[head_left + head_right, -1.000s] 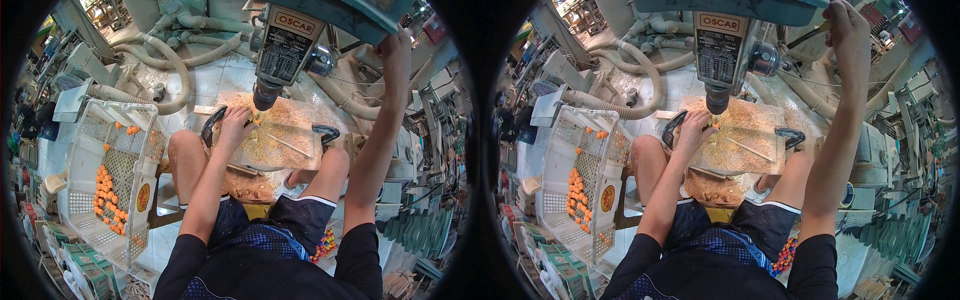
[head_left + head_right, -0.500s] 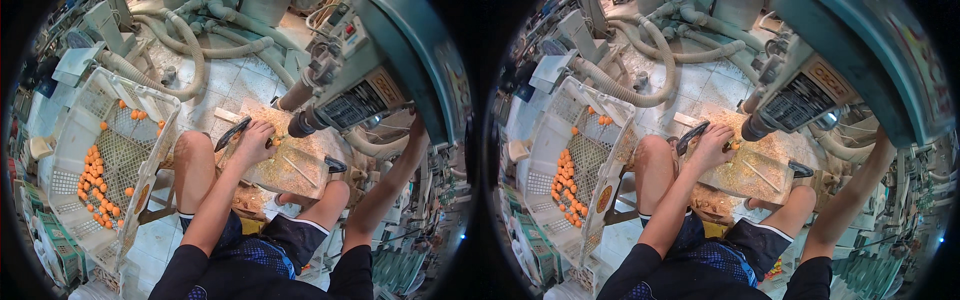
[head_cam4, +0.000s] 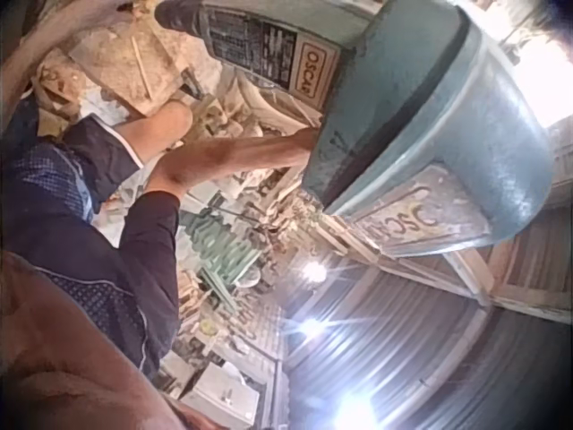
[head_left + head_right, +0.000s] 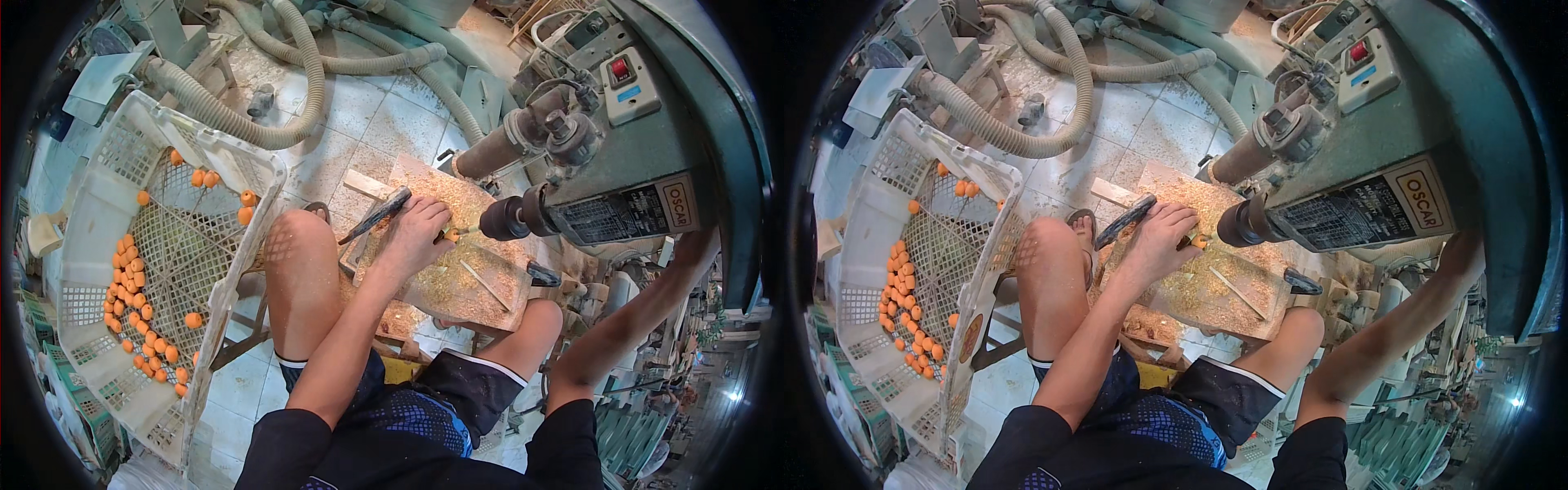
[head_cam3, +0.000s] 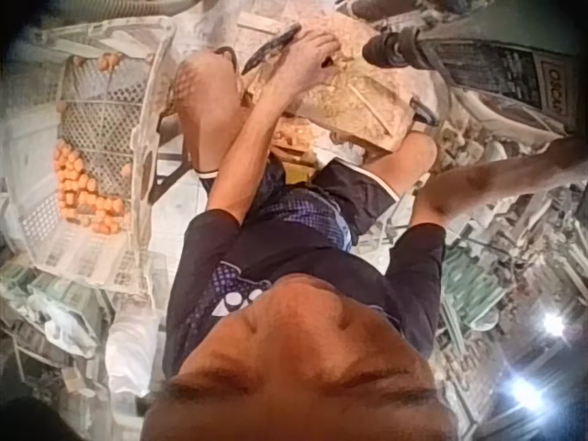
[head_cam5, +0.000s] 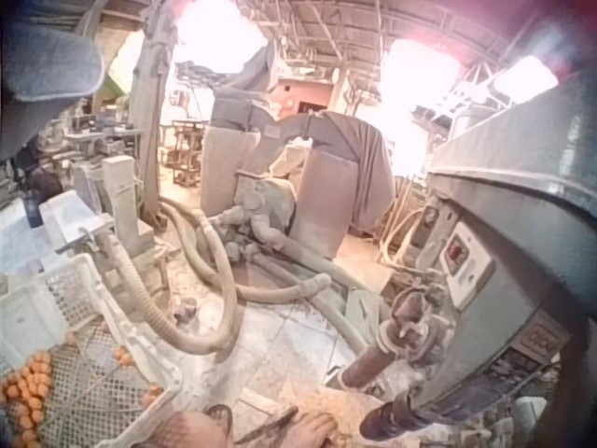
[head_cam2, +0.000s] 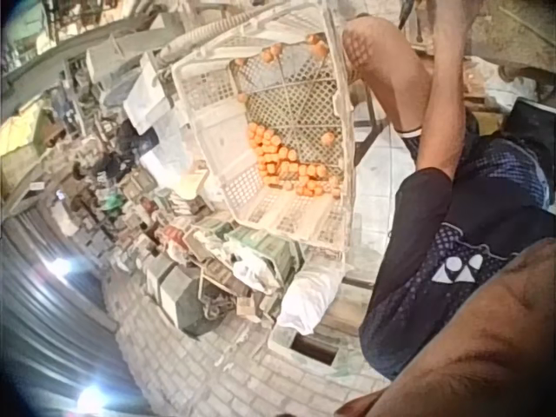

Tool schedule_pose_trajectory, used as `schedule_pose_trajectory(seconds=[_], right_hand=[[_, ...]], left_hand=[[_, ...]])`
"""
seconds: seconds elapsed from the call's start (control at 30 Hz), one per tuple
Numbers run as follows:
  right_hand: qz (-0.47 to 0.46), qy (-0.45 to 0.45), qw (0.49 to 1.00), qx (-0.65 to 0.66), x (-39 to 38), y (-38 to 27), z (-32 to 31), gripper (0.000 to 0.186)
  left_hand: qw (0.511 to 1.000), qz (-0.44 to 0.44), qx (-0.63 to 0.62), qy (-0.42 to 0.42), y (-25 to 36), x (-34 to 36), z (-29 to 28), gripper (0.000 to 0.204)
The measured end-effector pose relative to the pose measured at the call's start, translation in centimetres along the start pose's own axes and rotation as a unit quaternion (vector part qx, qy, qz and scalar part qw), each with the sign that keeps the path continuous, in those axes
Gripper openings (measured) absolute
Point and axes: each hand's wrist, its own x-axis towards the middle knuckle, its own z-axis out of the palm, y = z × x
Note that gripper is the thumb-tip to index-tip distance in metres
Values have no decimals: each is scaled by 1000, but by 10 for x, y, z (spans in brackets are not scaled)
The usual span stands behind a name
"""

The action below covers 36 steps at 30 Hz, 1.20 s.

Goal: Drill a hole into small wooden spheres using a drill press while holding them in a jig.

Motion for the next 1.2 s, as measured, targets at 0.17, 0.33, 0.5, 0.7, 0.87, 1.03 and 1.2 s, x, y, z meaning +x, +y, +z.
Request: schedule_pose_trajectory(seconds=[0.17, 0.33, 0.5, 0.7, 0.87, 1.03, 1.2], right_hand=[[166, 3, 912, 374, 5, -10, -8, 24], [285, -44, 813, 506, 11, -20, -34, 20], [290, 38, 758, 583, 12, -33, -55, 24], [349, 38, 719, 600, 20, -52, -102, 20], [387, -8, 709, 589, 41, -68, -140, 37], [401, 2, 682, 611, 48, -75, -154, 35], [404, 7, 677, 615, 43, -72, -149, 35]], left_hand=[[1000, 7, 14, 3, 0, -1, 2, 53], [999, 25, 31, 16, -1, 0, 4, 51], [998, 34, 48, 0, 1, 0, 3, 50], [997, 36, 63, 1, 4, 2, 1, 51], [995, 47, 85, 1, 4, 2, 2, 52], [996, 41, 83, -15, 4, 2, 2, 52], [995, 42, 92, -22, 3, 3, 2, 52]])
